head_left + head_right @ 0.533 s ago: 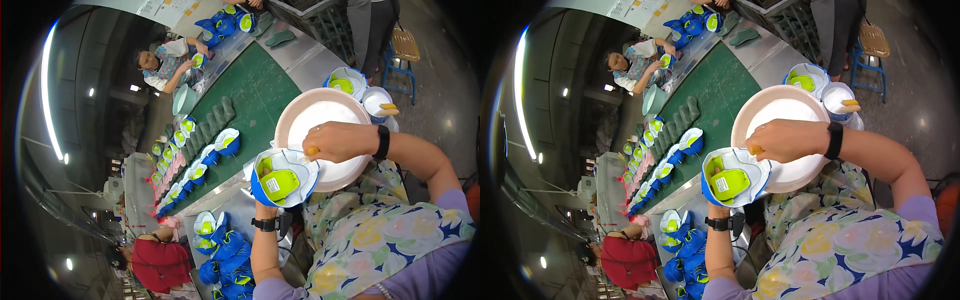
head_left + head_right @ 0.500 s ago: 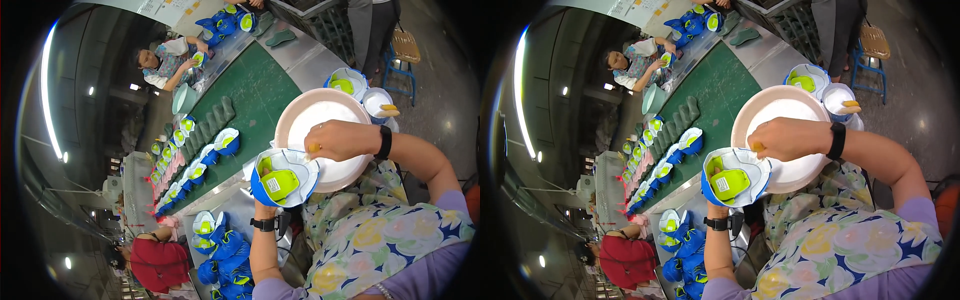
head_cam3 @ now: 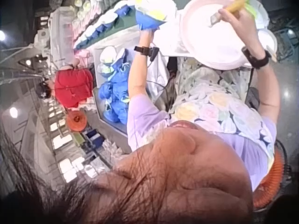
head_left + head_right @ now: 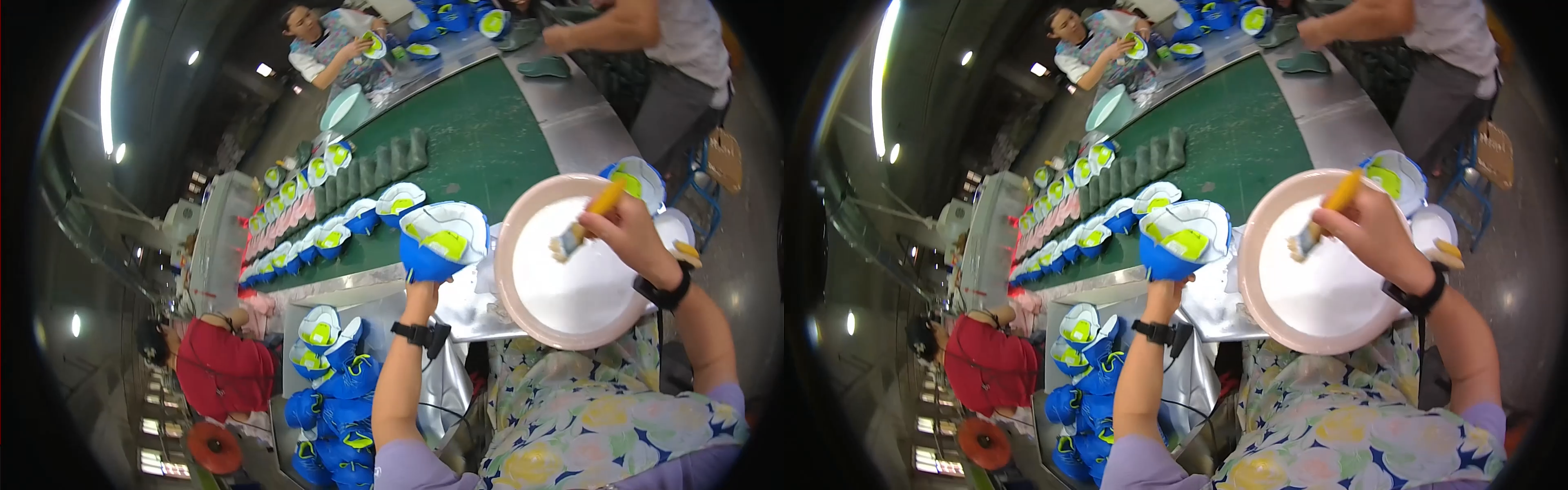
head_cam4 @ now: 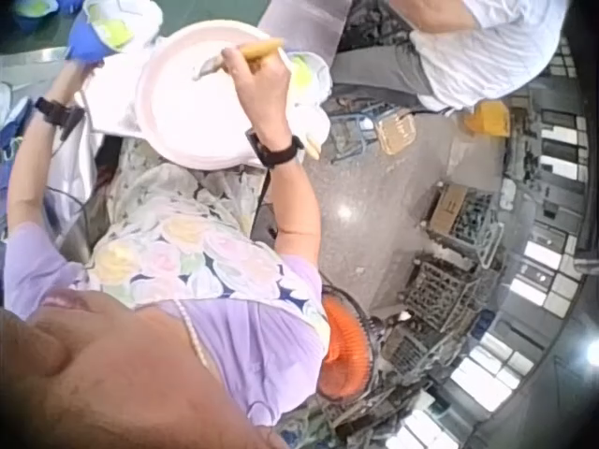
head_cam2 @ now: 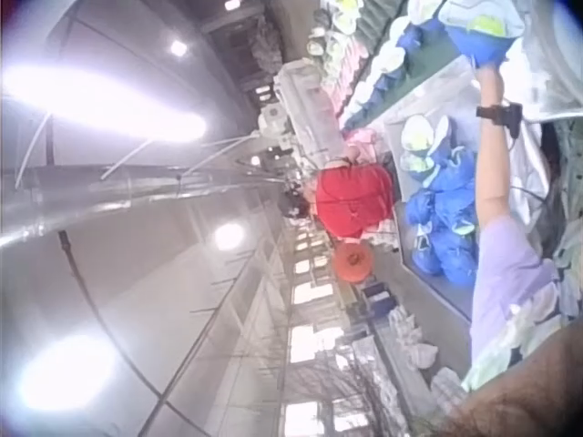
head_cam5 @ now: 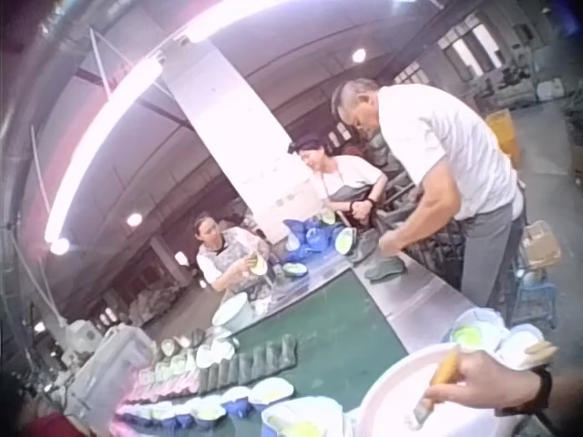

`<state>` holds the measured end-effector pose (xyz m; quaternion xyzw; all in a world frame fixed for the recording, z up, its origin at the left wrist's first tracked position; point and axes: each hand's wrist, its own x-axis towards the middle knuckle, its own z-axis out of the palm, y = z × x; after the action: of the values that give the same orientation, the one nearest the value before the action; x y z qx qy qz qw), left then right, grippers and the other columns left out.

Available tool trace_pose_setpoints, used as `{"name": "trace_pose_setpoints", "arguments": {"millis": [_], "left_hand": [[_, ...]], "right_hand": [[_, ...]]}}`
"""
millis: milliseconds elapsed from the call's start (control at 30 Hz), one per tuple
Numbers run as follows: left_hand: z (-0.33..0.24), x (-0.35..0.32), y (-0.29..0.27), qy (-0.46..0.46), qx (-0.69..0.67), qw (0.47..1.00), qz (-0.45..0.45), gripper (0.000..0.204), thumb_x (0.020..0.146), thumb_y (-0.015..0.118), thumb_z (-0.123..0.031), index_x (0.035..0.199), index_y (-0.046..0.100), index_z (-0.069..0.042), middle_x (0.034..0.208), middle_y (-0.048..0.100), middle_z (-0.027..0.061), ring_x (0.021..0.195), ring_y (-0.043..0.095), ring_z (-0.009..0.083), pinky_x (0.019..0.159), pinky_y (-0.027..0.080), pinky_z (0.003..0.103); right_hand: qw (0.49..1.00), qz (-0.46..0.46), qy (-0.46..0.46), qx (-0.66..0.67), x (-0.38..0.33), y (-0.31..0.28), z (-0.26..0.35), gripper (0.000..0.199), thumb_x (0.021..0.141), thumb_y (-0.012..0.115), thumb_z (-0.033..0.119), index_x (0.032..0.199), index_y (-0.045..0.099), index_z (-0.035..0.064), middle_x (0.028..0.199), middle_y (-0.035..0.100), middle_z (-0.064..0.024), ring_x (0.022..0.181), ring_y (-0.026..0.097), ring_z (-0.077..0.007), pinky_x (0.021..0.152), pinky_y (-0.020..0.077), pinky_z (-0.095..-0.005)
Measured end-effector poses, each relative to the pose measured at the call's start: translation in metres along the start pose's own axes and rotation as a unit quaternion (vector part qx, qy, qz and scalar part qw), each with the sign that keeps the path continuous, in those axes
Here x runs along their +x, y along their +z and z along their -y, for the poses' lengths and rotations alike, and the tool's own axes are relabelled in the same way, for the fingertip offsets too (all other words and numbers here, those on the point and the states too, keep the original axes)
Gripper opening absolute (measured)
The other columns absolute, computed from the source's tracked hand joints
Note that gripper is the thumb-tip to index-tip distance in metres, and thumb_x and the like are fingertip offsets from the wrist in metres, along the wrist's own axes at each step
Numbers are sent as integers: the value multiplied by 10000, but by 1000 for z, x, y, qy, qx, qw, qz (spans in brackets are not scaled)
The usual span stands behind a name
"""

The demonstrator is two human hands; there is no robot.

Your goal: The recorder is using a brush to apply a white adhesive to the interior edges of blue and green shoe uppers at a manufacturing assembly line.

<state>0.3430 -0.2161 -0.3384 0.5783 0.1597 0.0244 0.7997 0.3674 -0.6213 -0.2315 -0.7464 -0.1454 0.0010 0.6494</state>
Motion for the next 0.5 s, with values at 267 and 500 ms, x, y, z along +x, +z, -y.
{"name": "trace_pose_setpoints", "arguments": {"millis": [267, 500], "left_hand": [[36, 142, 10, 4, -128, 992, 10, 409, 986, 468, -26, 1387, 395, -65, 1301, 535, 158, 1170, 564, 322, 953, 536, 473], [61, 201, -41, 9, 399, 880, -258, 647, 787, 512, -104, 1396, 379, 71, 1320, 530, 306, 1250, 511, 412, 1083, 369, 409]], "right_hand": [[988, 5, 143, 49, -22, -9, -30, 151, 891, 670, 89, 970, 594, -14, 865, 641, -63, 729, 641, -113, 672, 545, -242], [985, 47, 162, 30, -29, 1, -38, 109, 898, 635, 43, 963, 558, 3, 866, 625, -53, 762, 620, -106, 681, 535, -237]]}}
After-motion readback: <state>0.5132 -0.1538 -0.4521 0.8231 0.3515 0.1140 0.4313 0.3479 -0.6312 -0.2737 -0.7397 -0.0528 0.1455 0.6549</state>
